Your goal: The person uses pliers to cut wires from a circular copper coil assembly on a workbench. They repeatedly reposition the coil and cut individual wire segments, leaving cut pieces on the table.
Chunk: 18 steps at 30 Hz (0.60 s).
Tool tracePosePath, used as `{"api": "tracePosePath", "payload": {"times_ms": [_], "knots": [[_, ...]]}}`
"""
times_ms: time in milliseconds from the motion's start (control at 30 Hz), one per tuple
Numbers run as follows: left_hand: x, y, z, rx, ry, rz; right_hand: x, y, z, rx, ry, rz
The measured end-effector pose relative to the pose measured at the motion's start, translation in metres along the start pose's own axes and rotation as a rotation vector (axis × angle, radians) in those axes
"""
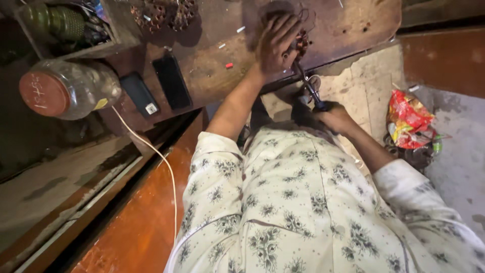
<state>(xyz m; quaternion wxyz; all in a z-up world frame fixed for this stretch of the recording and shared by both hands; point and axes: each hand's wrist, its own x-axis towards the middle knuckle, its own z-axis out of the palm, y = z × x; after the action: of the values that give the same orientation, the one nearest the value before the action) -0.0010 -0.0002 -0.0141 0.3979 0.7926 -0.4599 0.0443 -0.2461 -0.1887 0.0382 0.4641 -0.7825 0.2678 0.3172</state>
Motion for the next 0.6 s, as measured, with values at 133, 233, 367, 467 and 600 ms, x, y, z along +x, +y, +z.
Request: {"api": "tracePosePath", "payload": {"times_ms": [133, 233, 367, 467, 600], "knots": [[-0.004, 0.003, -0.003, 0.034, 0.015, -0.058, 0.008, -0.017, -0.018, 0.086, -0.131, 0.114], [0.006, -0.004, -0.005, 0.024, -0.015, -0.020, 0.019, -0.028, -0.014, -0.025, -0.052, 0.197], [-0.009, -0.001, 0.001, -0.047, -0.028, -0.097, 0.008, -0.016, 0.015, -0.217, 0.227, -0.071], [0.002, -0.010, -0.001, 0.040, -0.002, -0.014, 0.009, -0.012, 0.014, -0.214, 0.184, -0.192], [-0.003, -0.011, 0.006, 0.022, -0.025, 0.004, 0.009, -0.002, -0.005, 0.193, -0.138, 0.132]]}}
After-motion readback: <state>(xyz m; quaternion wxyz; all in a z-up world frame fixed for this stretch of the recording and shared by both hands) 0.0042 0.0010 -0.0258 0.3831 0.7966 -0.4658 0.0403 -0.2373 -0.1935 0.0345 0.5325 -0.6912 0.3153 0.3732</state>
